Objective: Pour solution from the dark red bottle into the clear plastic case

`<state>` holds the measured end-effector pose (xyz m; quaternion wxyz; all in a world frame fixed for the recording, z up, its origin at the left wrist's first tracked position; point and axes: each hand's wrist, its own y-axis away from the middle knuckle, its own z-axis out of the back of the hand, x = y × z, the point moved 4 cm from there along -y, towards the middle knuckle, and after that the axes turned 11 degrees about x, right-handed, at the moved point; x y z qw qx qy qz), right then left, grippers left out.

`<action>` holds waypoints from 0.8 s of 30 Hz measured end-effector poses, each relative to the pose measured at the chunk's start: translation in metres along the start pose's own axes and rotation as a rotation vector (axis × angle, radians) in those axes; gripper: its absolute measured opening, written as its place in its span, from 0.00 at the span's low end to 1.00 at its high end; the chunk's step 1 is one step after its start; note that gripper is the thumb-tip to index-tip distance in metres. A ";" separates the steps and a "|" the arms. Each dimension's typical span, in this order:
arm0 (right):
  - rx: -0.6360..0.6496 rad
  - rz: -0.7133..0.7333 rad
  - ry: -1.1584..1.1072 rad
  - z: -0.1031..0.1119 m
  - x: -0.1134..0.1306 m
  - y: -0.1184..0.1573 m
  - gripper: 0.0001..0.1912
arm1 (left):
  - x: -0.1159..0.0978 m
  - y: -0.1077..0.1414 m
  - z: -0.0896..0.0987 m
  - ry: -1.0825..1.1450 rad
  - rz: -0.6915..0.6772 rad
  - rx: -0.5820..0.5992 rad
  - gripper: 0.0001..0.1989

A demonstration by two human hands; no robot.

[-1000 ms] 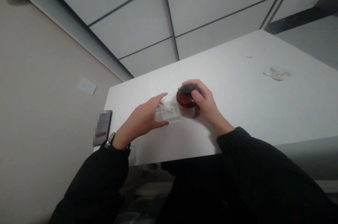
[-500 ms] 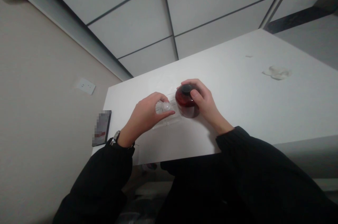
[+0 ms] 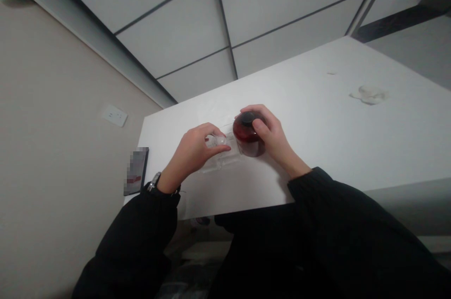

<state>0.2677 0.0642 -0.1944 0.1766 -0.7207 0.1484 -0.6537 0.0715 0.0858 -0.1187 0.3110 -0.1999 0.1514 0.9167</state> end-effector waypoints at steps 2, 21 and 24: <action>0.002 -0.001 -0.007 0.000 0.001 0.000 0.29 | -0.002 0.003 0.003 -0.045 -0.020 0.010 0.16; 0.187 -0.527 -0.498 0.002 -0.029 0.008 0.48 | 0.091 0.059 -0.062 0.626 0.038 -0.039 0.58; 0.255 -0.595 -0.486 0.006 -0.037 0.005 0.50 | 0.089 0.057 -0.061 0.610 0.020 -0.067 0.54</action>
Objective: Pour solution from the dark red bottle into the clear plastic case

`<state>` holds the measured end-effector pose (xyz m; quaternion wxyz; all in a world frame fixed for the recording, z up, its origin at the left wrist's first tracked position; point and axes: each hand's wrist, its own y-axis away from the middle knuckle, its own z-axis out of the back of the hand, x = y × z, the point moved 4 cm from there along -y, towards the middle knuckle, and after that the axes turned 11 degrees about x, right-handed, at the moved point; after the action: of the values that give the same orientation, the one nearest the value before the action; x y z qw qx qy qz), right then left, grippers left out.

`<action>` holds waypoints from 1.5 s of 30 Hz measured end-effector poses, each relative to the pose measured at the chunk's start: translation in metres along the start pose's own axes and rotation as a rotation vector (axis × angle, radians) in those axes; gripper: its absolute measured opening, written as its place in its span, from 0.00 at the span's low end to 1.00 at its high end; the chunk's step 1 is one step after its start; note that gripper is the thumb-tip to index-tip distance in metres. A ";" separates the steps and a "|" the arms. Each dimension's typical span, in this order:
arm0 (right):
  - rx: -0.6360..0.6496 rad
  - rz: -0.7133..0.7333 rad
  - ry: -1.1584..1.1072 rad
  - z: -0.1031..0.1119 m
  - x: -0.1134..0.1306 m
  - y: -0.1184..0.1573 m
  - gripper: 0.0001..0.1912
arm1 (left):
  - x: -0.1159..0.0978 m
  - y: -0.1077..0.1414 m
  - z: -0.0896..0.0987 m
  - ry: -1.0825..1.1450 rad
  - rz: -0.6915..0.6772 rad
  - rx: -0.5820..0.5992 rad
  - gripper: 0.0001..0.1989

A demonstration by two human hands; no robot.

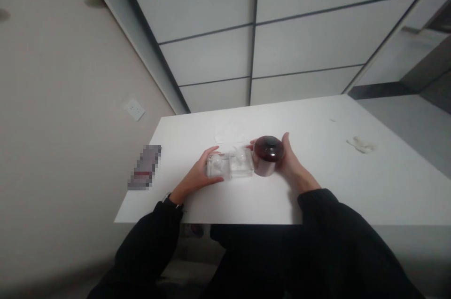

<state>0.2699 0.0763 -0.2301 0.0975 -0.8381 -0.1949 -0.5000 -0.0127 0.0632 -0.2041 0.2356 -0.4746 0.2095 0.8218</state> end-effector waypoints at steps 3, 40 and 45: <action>-0.013 -0.025 0.014 0.008 -0.002 -0.004 0.50 | 0.001 -0.002 -0.001 -0.004 -0.020 -0.010 0.51; 0.004 -0.056 -0.082 0.015 -0.018 -0.010 0.48 | -0.011 -0.010 -0.007 0.007 -0.331 -0.264 0.22; -0.028 -0.040 -0.082 0.020 -0.024 -0.014 0.46 | -0.009 -0.009 -0.008 0.023 -0.312 -0.267 0.20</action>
<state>0.2702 0.0905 -0.2608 0.0677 -0.8550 -0.2087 -0.4700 0.0018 0.0644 -0.2008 0.2927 -0.5378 0.0253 0.7902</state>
